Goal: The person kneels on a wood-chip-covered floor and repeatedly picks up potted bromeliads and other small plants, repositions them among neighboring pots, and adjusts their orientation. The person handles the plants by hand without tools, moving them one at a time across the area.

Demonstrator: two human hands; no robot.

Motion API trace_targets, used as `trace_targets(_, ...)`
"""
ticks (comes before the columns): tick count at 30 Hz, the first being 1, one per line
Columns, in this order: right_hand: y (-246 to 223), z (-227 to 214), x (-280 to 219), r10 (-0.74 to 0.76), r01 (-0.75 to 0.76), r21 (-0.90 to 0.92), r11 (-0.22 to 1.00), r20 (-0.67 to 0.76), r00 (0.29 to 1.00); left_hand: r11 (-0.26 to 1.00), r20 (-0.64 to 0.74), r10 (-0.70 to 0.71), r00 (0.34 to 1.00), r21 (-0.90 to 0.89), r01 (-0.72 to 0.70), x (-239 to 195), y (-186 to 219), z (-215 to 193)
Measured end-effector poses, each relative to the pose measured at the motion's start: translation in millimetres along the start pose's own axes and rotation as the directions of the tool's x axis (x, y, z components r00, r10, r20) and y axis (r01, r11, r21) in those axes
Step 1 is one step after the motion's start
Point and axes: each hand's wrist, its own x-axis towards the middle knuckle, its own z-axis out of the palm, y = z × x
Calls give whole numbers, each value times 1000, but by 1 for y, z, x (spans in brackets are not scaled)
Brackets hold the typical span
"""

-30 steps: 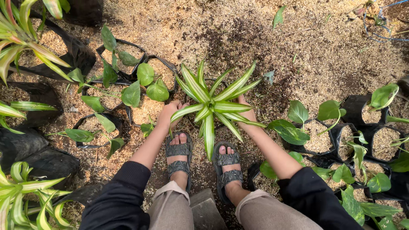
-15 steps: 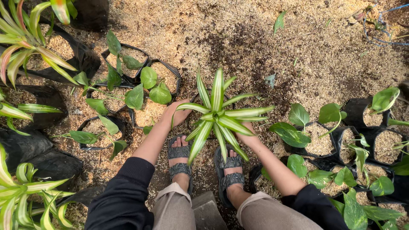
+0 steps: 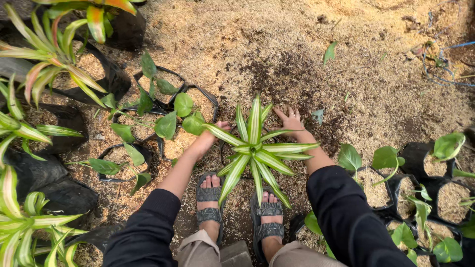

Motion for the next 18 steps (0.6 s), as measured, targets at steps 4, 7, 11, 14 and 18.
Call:
trace_targets(4, 1, 41, 3, -57, 58, 30, 998, -28, 998, 983, 15, -48, 999, -177, 50, 6, 28, 20)
trace_targets(7, 14, 70, 12, -163, 185, 232, 955, -111, 980, 951, 48, -56, 997, -302, 67, 12, 44, 26)
trace_targets(11, 30, 51, 25, -126, 137, 485, 864, -56, 990, 952, 27, 138, 990, -281, -125, 15, 34, 31)
trace_targets(14, 22, -5, 28, -114, -113, 822, 558, 212, 971, 939, 50, 257, 965, -247, -238, 11, 16, 30)
trace_targets(18, -43, -51, 31, -331, -194, 963, 189, 248, 910, 884, 46, 415, 909, -254, -391, -2, -2, 19)
